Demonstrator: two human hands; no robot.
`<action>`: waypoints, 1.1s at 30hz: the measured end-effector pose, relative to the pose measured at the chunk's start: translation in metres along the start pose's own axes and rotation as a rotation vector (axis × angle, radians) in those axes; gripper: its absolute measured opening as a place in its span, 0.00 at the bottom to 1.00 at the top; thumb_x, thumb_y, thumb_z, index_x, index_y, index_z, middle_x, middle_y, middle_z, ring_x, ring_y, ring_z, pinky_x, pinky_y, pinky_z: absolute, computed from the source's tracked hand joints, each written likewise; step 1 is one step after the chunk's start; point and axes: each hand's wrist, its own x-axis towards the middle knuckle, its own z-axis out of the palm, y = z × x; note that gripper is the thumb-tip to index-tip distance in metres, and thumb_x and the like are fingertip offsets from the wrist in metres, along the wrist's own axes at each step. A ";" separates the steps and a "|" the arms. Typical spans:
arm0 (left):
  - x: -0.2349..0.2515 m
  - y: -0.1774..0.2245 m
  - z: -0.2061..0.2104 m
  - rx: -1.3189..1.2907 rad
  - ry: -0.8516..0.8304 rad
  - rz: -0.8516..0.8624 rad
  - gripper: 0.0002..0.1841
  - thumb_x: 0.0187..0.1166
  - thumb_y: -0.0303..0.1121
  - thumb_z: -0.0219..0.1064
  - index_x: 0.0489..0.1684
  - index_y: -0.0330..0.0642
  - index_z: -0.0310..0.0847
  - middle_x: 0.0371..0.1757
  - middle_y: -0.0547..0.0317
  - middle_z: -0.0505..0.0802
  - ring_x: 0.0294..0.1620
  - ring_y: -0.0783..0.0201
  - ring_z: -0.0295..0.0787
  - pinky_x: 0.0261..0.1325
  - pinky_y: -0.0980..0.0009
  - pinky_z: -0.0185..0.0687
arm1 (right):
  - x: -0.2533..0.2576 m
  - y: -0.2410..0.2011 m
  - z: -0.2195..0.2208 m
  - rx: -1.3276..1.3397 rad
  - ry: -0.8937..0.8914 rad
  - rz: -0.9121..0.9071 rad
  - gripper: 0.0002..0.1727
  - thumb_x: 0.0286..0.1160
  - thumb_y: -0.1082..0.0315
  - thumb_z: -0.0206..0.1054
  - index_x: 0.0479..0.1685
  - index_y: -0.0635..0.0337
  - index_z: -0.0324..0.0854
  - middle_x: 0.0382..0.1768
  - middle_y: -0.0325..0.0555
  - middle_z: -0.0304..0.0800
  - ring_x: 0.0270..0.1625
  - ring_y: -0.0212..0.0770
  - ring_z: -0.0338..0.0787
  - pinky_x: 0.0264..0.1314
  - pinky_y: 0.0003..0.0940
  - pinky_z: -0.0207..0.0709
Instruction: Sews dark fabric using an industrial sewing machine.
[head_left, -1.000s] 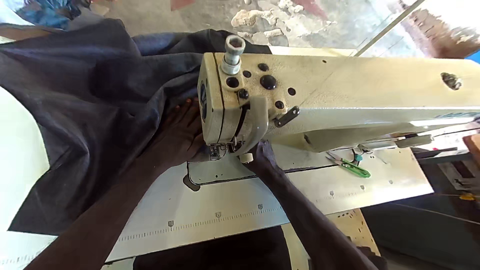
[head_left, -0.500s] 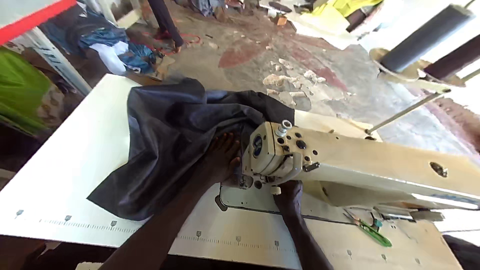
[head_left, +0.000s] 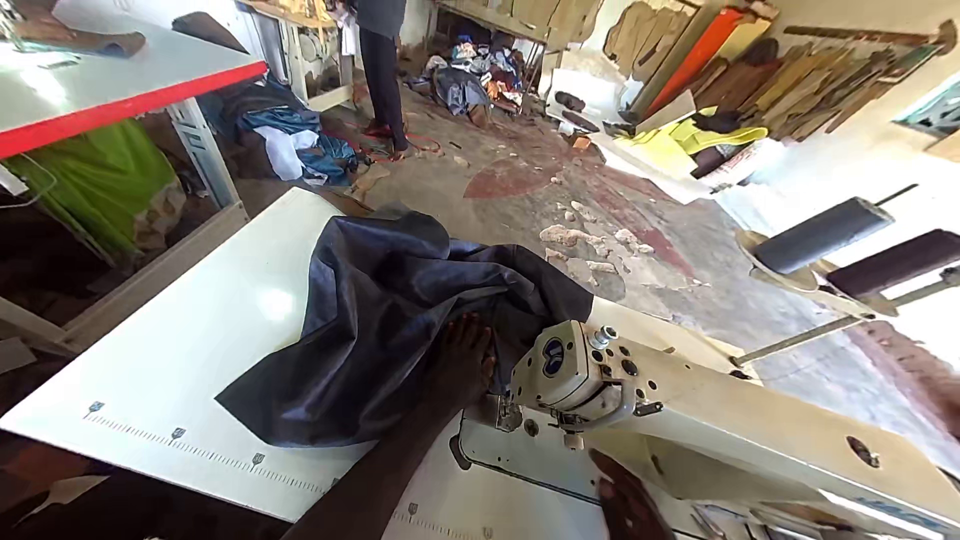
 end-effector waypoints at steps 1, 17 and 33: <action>0.000 0.000 0.000 0.001 0.010 -0.006 0.33 0.90 0.56 0.42 0.93 0.55 0.58 0.97 0.53 0.54 0.98 0.52 0.38 0.95 0.46 0.32 | -0.002 -0.002 -0.016 -0.025 0.051 -0.010 0.17 0.88 0.68 0.57 0.61 0.69 0.85 0.65 0.52 0.90 0.69 0.40 0.87 0.70 0.39 0.84; 0.001 0.000 -0.009 0.003 -0.054 -0.052 0.40 0.81 0.74 0.40 0.92 0.68 0.59 0.97 0.51 0.50 0.98 0.51 0.34 0.96 0.47 0.30 | 0.138 0.059 -0.279 -0.670 0.261 0.680 0.41 0.84 0.37 0.58 0.50 0.79 0.84 0.50 0.82 0.85 0.54 0.77 0.85 0.58 0.78 0.72; 0.001 -0.005 -0.007 0.029 0.004 -0.013 0.39 0.83 0.71 0.42 0.92 0.66 0.61 0.97 0.49 0.53 0.97 0.49 0.38 0.94 0.43 0.35 | 0.091 0.153 -0.302 -0.217 0.568 0.470 0.43 0.83 0.33 0.54 0.61 0.73 0.79 0.47 0.58 0.88 0.46 0.44 0.88 0.54 0.51 0.83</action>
